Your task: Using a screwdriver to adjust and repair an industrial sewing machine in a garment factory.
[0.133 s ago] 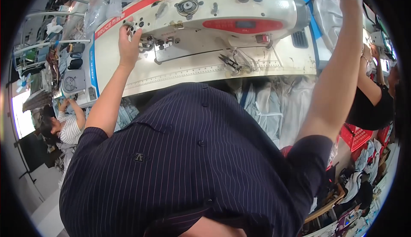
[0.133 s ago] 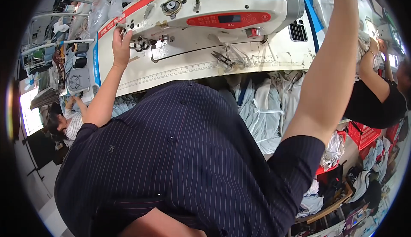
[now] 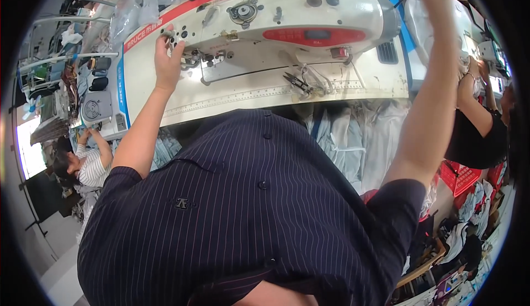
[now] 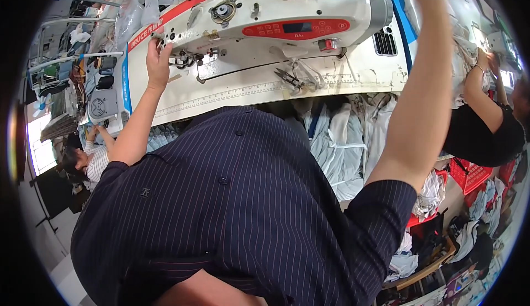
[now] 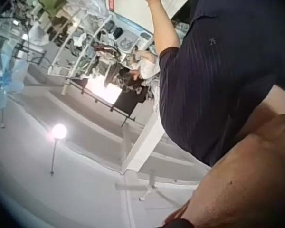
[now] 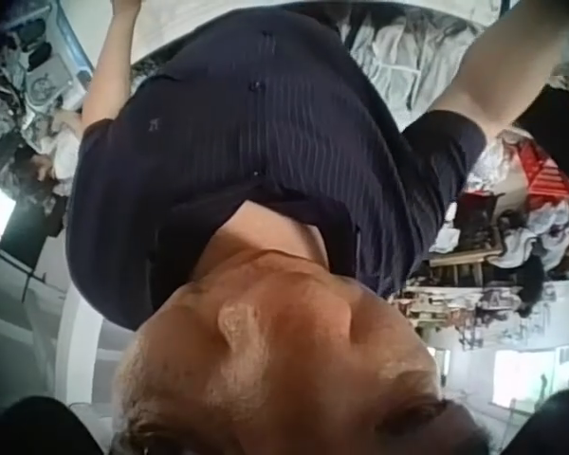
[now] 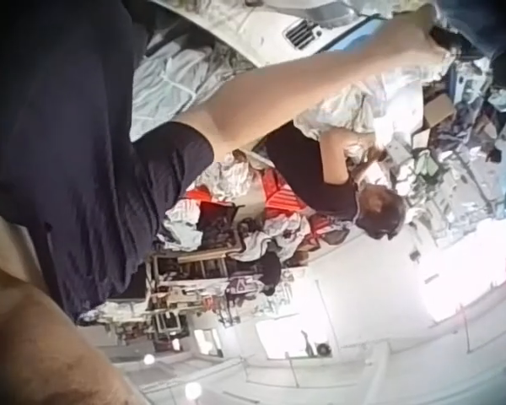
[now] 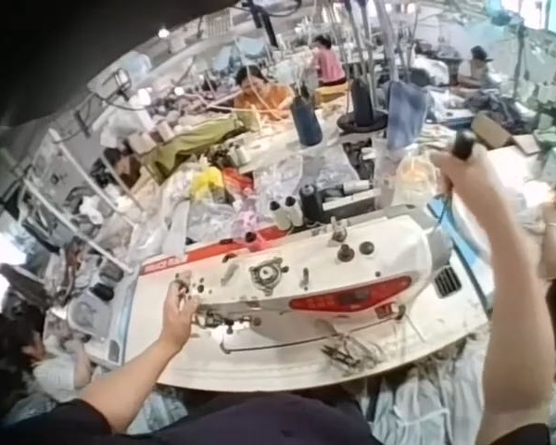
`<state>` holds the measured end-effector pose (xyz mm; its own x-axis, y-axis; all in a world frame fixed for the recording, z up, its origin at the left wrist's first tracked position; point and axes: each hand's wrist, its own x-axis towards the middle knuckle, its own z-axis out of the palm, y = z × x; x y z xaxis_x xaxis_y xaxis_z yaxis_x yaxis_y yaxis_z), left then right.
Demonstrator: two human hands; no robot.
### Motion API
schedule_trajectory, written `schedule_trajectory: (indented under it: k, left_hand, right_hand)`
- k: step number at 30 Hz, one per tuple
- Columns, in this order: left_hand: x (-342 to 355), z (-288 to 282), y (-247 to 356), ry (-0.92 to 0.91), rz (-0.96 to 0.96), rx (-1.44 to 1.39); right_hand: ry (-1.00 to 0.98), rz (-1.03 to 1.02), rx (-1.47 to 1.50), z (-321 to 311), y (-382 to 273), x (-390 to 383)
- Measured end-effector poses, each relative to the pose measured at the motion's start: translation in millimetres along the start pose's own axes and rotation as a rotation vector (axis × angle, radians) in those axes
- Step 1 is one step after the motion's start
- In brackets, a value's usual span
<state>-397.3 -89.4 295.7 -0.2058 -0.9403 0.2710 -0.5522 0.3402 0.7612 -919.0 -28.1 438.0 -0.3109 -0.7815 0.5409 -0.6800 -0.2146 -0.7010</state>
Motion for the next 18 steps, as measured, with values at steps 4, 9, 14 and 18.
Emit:
schedule_trajectory:
  k: [4, 9, 14, 18]
  left_hand:
    - [-1.7, -1.4, 11.3, 0.015, 0.051, -0.023]
    - [1.9, 4.2, 16.9, 0.01, 0.067, -0.018]
    - [-5.2, 4.2, 21.8, 0.033, 0.056, 0.0]
    - [-4.8, 4.7, 19.8, 0.117, 0.094, -0.004]
  right_hand:
    - [0.442, 0.172, 0.392, -8.0, 88.0, -131.9]
    - [0.941, 0.439, 1.451, 36.7, 101.8, -270.9]
    - [0.951, 0.328, 1.116, 21.9, 88.2, -243.2]
    - [0.595, 0.371, 0.333, -15.9, 54.9, -114.4]
